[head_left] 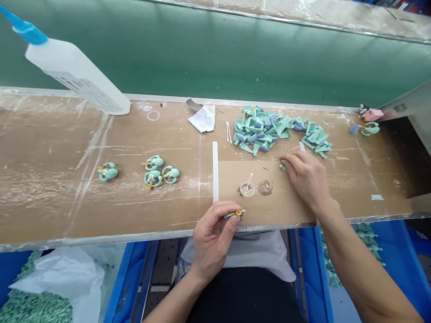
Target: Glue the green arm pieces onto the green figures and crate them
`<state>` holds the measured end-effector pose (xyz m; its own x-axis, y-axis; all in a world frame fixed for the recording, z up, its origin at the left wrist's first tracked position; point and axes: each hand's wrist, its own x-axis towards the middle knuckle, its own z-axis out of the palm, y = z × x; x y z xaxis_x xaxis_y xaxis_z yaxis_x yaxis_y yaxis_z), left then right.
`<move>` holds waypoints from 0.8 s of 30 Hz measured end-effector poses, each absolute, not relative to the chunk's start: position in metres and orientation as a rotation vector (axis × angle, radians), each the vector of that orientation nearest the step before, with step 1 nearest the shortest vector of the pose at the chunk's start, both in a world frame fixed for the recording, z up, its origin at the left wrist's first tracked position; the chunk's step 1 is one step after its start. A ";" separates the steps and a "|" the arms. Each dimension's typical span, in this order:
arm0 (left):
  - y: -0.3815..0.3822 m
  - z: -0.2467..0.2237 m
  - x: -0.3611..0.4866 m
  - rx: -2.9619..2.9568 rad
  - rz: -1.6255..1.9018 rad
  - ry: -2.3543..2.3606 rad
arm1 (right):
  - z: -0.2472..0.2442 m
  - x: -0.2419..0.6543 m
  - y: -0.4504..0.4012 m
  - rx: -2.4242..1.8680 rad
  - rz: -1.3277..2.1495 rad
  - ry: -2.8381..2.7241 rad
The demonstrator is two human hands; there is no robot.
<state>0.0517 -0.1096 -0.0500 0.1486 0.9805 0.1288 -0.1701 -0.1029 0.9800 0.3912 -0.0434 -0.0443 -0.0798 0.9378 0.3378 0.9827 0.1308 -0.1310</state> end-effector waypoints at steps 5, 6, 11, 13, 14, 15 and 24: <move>-0.110 -0.052 0.053 1.240 1.227 0.947 | -0.048 0.389 -0.056 -1.816 -0.165 -2.030; -0.110 -0.052 0.053 1.234 1.223 0.951 | -0.046 0.391 -0.059 -1.798 -0.164 -2.003; -0.111 -0.054 0.054 1.230 1.236 0.956 | -0.019 0.400 -0.074 -1.784 -0.004 -2.149; -0.112 -0.055 0.054 1.234 1.232 0.962 | -0.010 0.400 -0.076 -1.816 0.046 -2.263; -0.112 -0.055 0.054 1.239 1.227 0.963 | -0.008 0.399 -0.076 -1.837 0.035 -2.316; -0.112 -0.055 0.054 1.245 1.224 0.964 | -0.006 0.397 -0.074 -1.869 -0.004 -2.362; -0.114 -0.051 0.054 1.355 1.267 1.018 | 0.006 0.351 -0.091 -1.936 0.488 -1.822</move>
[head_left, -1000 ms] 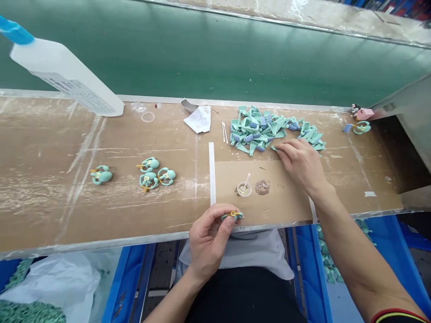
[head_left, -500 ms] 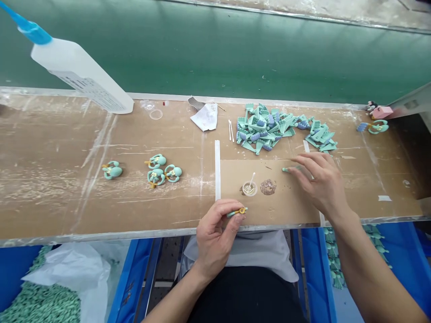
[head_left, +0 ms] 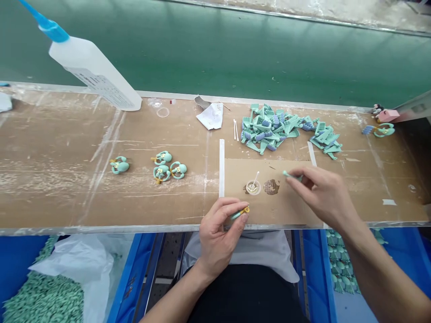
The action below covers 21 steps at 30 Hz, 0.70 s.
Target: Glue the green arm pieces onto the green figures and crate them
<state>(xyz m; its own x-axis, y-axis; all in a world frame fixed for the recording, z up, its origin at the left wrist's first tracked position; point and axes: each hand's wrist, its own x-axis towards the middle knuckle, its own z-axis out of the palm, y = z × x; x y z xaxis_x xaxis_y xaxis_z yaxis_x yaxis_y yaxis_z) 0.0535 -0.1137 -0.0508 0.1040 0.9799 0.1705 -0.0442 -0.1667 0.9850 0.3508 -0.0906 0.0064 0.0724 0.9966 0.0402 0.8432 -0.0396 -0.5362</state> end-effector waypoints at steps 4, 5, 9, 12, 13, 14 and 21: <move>-0.111 -0.044 0.054 1.435 1.294 1.009 | 0.008 0.293 -0.132 -1.519 1.461 -0.951; -0.110 -0.043 0.054 1.447 1.300 1.005 | 0.006 0.279 -0.139 -1.414 1.598 -0.799; -0.108 -0.042 0.055 1.478 1.315 0.978 | 0.000 0.249 -0.144 -1.191 1.733 -0.535; -0.109 -0.043 0.056 1.498 1.313 0.969 | -0.002 0.249 -0.143 -1.172 1.719 -0.517; -0.109 -0.044 0.057 1.506 1.314 0.971 | -0.003 0.251 -0.143 -1.174 1.729 -0.523; -0.110 -0.044 0.057 1.515 1.316 0.972 | -0.003 0.253 -0.144 -1.180 1.739 -0.530; -0.111 -0.040 0.052 1.695 1.331 0.970 | -0.002 0.252 -0.147 -1.176 1.812 -0.508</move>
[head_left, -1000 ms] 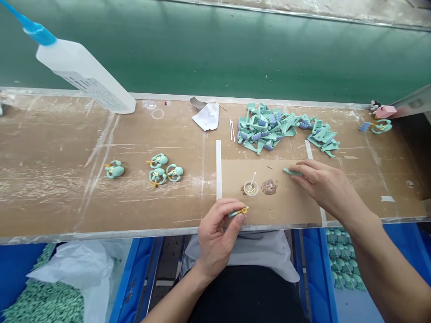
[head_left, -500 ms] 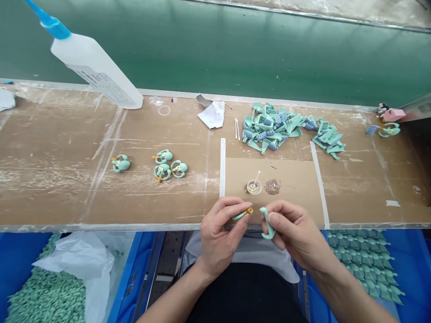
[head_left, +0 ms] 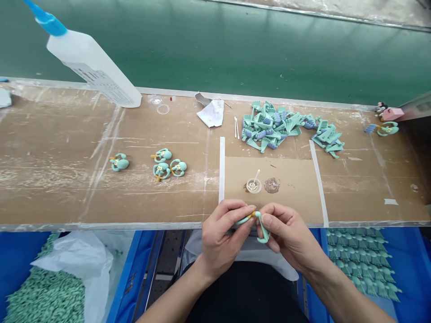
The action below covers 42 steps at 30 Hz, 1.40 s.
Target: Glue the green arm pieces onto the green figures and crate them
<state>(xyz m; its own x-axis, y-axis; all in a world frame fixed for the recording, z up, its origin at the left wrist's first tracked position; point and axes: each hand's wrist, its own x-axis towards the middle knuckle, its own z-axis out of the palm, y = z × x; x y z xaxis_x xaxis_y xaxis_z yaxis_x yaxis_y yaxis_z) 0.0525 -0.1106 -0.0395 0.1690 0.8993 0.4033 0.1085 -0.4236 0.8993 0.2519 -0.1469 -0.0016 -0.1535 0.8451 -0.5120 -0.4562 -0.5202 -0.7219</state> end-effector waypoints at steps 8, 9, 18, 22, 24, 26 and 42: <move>-0.115 -0.014 0.048 1.929 1.330 0.958 | 0.004 0.248 -0.146 -1.057 1.900 -0.377; -0.115 -0.011 0.048 1.945 1.326 0.953 | 0.006 0.248 -0.146 -1.030 1.915 -0.367; -0.115 0.000 0.043 2.000 1.240 0.914 | 0.008 0.245 -0.150 -0.941 1.998 -0.320; -0.111 -0.002 0.037 1.998 1.208 0.900 | 0.003 0.243 -0.152 -0.952 2.003 -0.317; -0.109 -0.002 0.035 1.938 1.186 0.898 | 0.002 0.241 -0.153 -0.982 1.964 -0.351; -0.108 -0.001 0.034 1.788 1.147 0.894 | 0.004 0.238 -0.155 -1.052 1.895 -0.427; -0.107 -0.014 0.040 0.552 0.979 0.656 | 0.037 0.236 -0.159 -1.347 1.052 -1.307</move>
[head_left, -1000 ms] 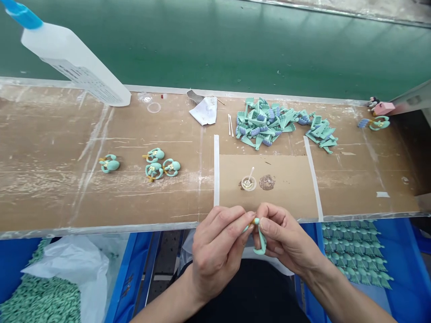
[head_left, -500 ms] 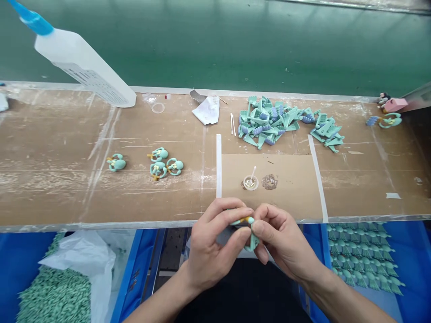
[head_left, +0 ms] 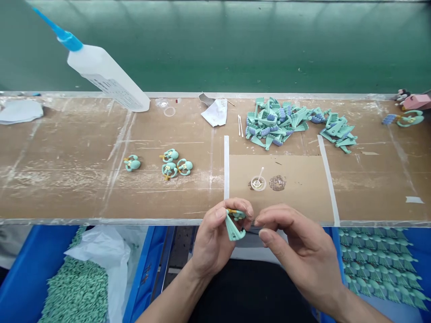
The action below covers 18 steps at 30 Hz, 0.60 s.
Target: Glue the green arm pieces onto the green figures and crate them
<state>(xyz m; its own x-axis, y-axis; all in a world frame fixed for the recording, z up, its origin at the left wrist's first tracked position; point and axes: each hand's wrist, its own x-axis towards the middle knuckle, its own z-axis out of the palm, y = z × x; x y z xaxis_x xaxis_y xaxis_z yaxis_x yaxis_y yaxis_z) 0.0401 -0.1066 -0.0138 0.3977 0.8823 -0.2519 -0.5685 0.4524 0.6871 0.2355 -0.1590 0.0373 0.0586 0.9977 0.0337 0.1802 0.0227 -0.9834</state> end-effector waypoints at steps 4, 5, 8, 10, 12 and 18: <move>-0.109 -0.016 0.039 0.655 1.013 0.704 | 0.038 0.229 -0.159 -1.327 1.033 -1.348; -0.110 -0.017 0.039 0.687 1.025 0.711 | 0.038 0.228 -0.159 -1.319 1.025 -1.367; -0.112 -0.019 0.036 0.840 1.082 0.715 | 0.038 0.226 -0.159 -1.319 0.963 -1.428; -0.113 -0.019 0.033 1.010 1.122 0.719 | 0.038 0.226 -0.159 -1.319 0.918 -1.457; -0.114 -0.017 0.029 1.196 1.142 0.737 | 0.040 0.225 -0.159 -1.305 0.903 -1.476; -0.116 -0.007 0.028 1.589 1.145 0.725 | 0.037 0.219 -0.160 -1.254 0.971 -1.463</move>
